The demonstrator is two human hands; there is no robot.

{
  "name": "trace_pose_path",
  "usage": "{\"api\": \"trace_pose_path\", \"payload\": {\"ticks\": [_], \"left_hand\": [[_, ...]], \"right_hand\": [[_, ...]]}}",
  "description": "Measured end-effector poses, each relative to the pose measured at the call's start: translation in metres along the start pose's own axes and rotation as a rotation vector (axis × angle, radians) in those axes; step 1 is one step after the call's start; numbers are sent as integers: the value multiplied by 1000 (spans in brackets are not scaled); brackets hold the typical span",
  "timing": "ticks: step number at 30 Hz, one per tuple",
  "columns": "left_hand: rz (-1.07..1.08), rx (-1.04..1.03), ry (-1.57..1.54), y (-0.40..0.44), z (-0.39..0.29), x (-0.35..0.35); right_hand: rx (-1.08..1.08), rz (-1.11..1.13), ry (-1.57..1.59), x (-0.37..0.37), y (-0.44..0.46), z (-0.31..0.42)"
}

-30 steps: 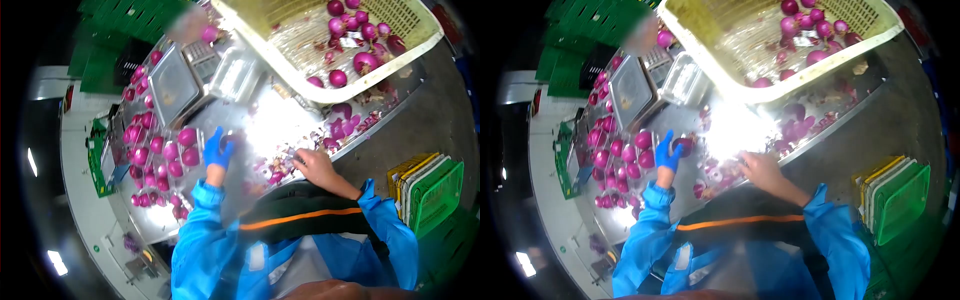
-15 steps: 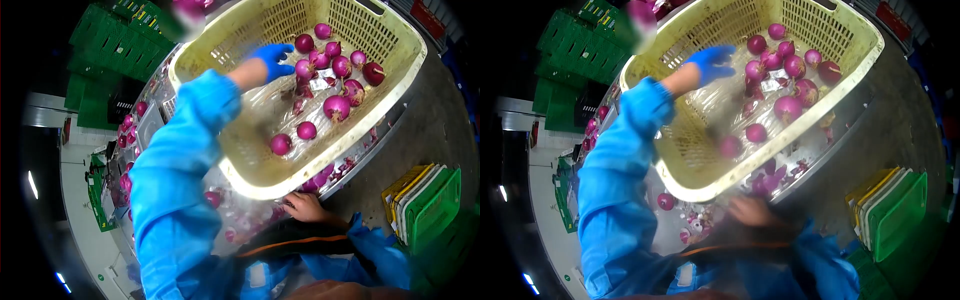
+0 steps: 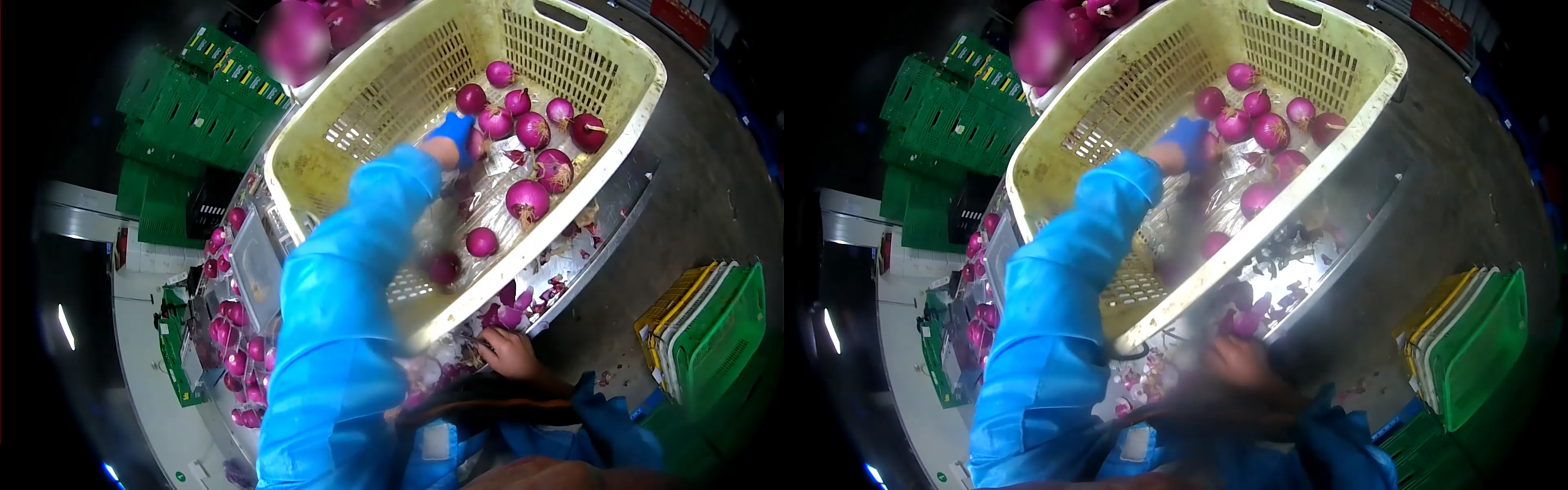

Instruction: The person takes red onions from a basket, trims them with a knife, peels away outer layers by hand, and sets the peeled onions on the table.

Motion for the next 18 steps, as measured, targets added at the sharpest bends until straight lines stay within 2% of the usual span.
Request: {"api": "trace_pose_path", "payload": {"ticks": [1,3,5,7,8,11,12,16,18], "left_hand": [[59,-18,21,-5,-3,12],[-64,-211,-54,-40,-10,74],[-344,-288,-312,-79,17,129],[-290,-183,-752,-153,30,163],[-254,-156,-847,-191,34,173],[-89,-172,-1224,-293,52,156],[-104,-196,-1331,-328,56,142],[-70,-47,-1363,-429,41,71],[-51,13,-1400,-448,43,29]], "right_hand": [[-7,30,-17,-4,-3,1],[51,-2,-17,-3,-6,14],[82,-51,4,-2,-9,26],[103,-54,-40,-2,-12,37],[135,-71,-38,0,-13,42],[226,-145,36,9,-11,65],[246,-184,42,14,-10,73],[306,-312,163,29,-3,115],[350,-311,136,33,3,139]]}}
Point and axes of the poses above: each hand's wrist, its own y-axis towards the middle knuckle, its own x-axis out of the back of the hand, z = x × y, the point moved 9 cm from there along y, towards the middle knuckle, and after that the axes turned 9 degrees about x, right-handed, at the moved point
